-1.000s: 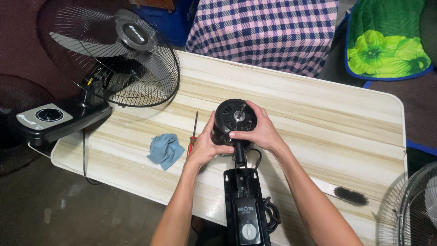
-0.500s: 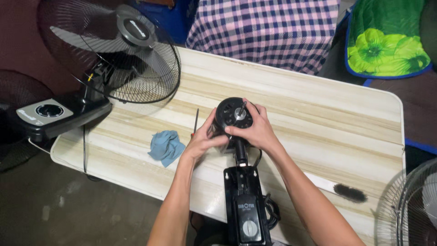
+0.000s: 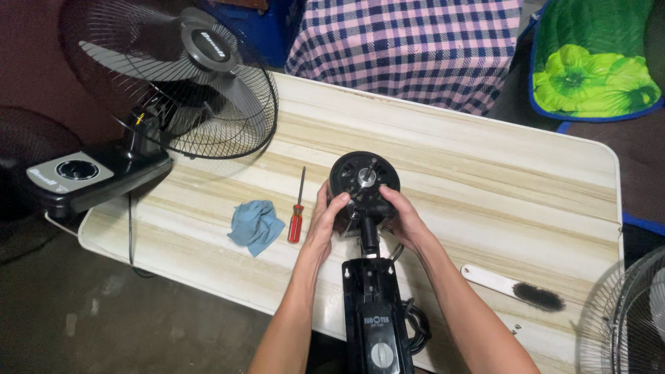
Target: The person reassembles an electric fan on a table. They attach the motor housing to the base, secure it with a screwdriver, then mount the fan blade and front grille, tightening the central nut to complete the assembly.
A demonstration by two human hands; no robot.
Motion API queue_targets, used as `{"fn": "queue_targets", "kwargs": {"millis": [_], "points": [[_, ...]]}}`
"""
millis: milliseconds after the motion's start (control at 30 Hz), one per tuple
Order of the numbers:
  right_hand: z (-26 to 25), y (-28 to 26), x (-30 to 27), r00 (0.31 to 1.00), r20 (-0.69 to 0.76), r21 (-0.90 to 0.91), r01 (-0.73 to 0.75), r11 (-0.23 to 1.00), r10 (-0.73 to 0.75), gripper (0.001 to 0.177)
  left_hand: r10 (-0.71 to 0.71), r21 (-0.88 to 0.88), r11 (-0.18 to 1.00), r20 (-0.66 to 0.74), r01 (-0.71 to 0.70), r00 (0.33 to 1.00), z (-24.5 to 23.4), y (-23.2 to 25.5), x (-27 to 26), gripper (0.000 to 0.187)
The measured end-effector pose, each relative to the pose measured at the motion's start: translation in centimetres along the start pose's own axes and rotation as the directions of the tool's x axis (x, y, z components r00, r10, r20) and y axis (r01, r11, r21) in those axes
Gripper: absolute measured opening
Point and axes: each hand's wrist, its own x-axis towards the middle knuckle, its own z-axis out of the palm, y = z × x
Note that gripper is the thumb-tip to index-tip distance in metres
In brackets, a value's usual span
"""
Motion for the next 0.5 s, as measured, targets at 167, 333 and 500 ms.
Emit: {"fn": "queue_targets", "kwargs": {"millis": [167, 333, 500], "points": [[0.3, -1.1, -1.0, 0.992, 0.119, 0.120, 0.034, 0.992, -0.049, 0.062, -0.024, -0.129, 0.991, 0.005, 0.025, 1.000, 0.2, -0.4, -1.1, 0.087], [1.6, -2.2, -3.6, 0.982, 0.096, 0.143, 0.148, 0.979, -0.162, 0.079, 0.195, -0.280, 0.949, 0.157, -0.145, 0.968, -0.1, -0.1, -1.2, 0.086], [2.5, -1.9, -5.5, 0.947, 0.075, 0.102, 0.304, 0.947, -0.312, 0.090, 0.129, -0.331, 0.942, 0.204, -0.056, 0.970, -0.2, 0.1, -1.5, 0.082]]}}
